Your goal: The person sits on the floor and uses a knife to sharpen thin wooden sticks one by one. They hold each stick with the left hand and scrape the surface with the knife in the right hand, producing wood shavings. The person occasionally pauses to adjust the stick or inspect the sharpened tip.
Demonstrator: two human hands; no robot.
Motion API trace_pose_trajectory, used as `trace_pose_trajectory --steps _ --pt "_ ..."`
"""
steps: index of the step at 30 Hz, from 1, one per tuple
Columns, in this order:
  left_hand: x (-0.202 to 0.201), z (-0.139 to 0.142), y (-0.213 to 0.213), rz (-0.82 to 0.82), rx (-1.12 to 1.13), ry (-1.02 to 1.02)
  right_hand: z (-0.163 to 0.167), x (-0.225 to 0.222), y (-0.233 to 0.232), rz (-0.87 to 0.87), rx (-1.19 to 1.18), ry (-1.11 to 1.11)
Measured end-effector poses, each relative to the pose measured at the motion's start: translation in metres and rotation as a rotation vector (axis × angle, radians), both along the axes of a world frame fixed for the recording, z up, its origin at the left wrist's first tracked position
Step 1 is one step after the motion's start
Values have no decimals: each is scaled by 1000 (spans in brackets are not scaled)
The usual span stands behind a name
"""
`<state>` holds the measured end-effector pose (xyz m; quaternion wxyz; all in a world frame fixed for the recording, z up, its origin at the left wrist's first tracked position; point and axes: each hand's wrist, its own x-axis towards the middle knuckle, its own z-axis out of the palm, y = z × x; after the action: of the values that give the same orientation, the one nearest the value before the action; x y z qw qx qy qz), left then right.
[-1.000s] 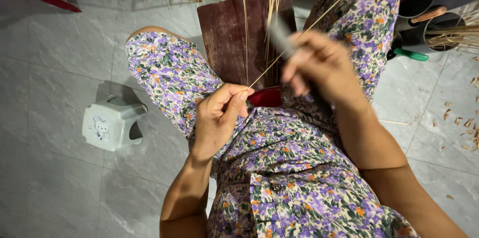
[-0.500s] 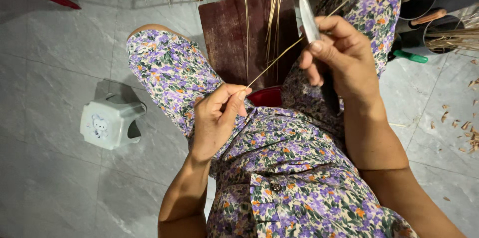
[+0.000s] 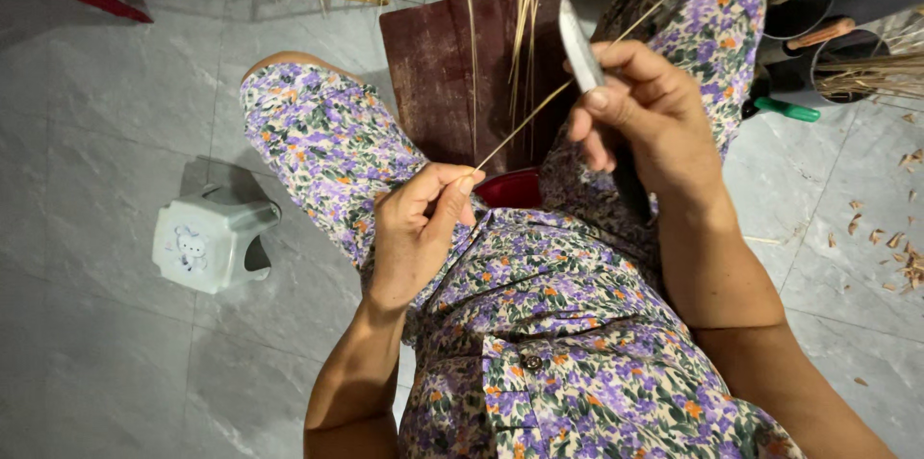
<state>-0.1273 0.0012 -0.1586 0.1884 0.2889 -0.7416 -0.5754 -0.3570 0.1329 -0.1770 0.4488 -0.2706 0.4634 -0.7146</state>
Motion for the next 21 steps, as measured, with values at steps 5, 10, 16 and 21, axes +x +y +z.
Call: trace_pose_trajectory --steps 5,10,16,21 --pt "4 -7 -2 -37 61 4 -4 4 -4 91 77 30" --pt "18 -10 -11 -59 325 -101 -3 -21 11 -81 22 -5" --pt "38 -10 -25 -185 417 -133 -1 -43 28 -208 -8 -8" --pt "51 -8 -32 -129 541 -177 0 -46 28 -238 -58 -4"
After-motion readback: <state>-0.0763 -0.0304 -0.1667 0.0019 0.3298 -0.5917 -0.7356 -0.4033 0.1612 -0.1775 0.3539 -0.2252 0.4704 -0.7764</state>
